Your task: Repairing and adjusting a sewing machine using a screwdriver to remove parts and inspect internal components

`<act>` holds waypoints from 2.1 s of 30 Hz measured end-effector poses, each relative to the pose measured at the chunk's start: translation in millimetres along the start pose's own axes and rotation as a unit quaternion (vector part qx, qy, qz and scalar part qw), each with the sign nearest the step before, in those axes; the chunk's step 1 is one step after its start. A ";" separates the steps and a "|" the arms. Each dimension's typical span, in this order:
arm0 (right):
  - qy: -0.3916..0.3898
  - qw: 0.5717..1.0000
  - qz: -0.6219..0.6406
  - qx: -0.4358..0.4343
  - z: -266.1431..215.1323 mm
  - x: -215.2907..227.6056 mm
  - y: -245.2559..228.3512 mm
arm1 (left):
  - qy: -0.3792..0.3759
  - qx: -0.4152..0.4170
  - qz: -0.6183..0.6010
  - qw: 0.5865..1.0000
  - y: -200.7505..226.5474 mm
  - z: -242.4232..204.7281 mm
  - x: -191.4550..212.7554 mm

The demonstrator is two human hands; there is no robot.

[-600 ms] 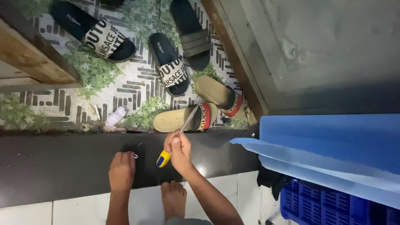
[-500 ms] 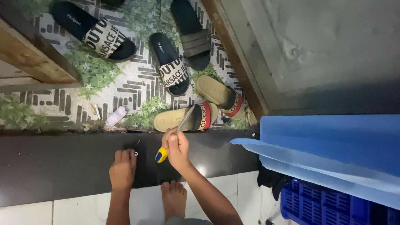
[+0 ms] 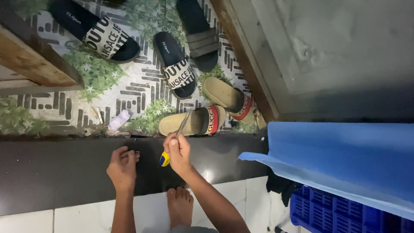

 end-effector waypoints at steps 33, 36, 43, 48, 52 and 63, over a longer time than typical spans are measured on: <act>0.031 0.983 0.071 0.165 52.9 -40.6 20.9 | 0.113 -0.264 0.262 0.921 11.3 -22.0 -44.5; 0.035 0.981 0.088 0.167 54.0 -41.2 21.0 | 0.145 -0.273 0.289 0.906 -0.8 -21.2 -46.2; -0.017 0.990 0.129 0.047 38.4 -37.8 37.0 | 0.131 -0.298 0.261 0.909 10.3 -26.3 -42.8; -0.046 0.994 0.097 -0.028 32.6 -52.0 66.2 | 0.134 -0.318 0.247 0.905 14.9 -29.4 -43.9; 0.021 0.998 0.048 -0.032 45.4 -23.5 57.9 | 0.149 -0.314 0.266 0.899 20.1 -27.6 -42.9; 0.047 0.983 0.167 0.060 34.4 -27.8 63.0 | 0.115 -0.312 0.260 0.906 13.7 -28.1 -46.5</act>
Point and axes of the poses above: each hand's wrist, its own z-axis towards the middle knuckle, its own x-axis out of the back of the hand, y = z × x, the point moved 10 cm from there along z, towards the middle knuckle, and after that the axes turned 10 degrees about x, right-handed, at the moved point
